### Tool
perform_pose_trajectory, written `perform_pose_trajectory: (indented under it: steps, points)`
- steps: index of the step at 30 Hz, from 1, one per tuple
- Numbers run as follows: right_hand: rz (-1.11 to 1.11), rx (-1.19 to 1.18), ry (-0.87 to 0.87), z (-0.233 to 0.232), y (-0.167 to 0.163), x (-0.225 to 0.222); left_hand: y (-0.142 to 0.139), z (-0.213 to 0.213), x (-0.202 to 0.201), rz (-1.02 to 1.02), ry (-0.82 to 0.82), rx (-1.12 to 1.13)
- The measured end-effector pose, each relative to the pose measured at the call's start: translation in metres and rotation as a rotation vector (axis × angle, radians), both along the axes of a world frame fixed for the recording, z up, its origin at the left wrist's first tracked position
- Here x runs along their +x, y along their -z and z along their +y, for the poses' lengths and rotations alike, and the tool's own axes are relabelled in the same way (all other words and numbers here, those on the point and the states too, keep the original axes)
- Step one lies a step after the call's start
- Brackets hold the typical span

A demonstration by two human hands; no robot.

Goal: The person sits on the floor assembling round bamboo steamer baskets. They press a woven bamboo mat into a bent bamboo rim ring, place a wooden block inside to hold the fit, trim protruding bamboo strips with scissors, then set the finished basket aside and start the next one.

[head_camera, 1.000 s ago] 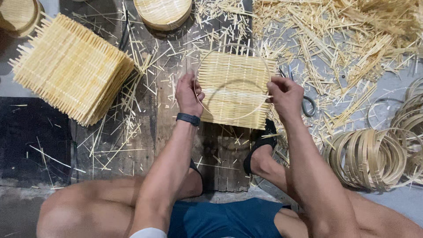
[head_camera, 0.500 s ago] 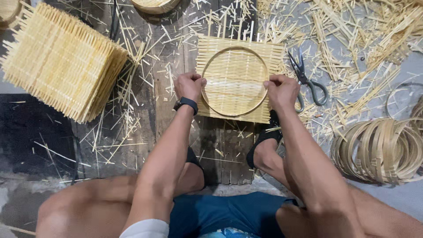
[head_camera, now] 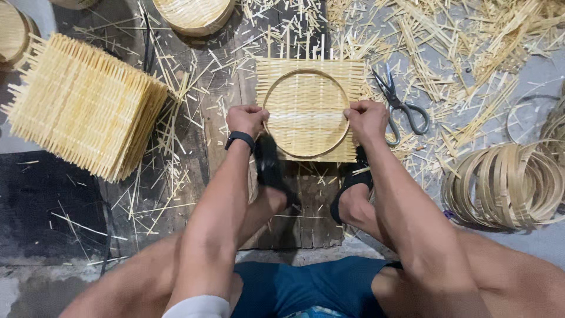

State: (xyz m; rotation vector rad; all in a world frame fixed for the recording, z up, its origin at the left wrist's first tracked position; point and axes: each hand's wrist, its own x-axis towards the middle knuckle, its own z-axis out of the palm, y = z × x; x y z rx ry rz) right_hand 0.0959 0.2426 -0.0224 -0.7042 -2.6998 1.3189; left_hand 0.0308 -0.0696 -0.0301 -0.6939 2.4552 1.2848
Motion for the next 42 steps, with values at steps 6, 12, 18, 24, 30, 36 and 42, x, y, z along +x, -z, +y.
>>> perform_pose_trajectory:
  steps: [6, 12, 18, 24, 30, 36, 42]
  points:
    - [-0.05, -0.005, -0.015, 0.001, -0.007, -0.004, -0.011, 0.002, -0.004, 0.003, 0.027, -0.074]
    - [-0.059, -0.011, -0.038, -0.001, -0.019, -0.007, 0.0, 0.005, 0.0, 0.061, -0.014, -0.049]
    - [-0.121, -0.139, 0.003, 0.007, -0.016, -0.012, 0.005, -0.009, -0.01, 0.091, 0.047, 0.163]
    - [-0.283, -0.501, 0.011, 0.018, -0.014, -0.015, -0.007, -0.016, -0.016, -0.152, 0.144, 0.298]
    - [-0.196, -0.498, 0.08, 0.014, -0.004, -0.008, 0.003, -0.023, -0.015, -0.166, 0.167, 0.351]
    - [-0.115, -0.365, 0.129, 0.009, -0.005, -0.008, 0.009, -0.02, -0.009, -0.103, 0.118, 0.38]
    - [-0.025, -0.021, -0.035, 0.004, -0.007, -0.009, -0.013, 0.003, 0.008, 0.268, 0.105, -0.217]
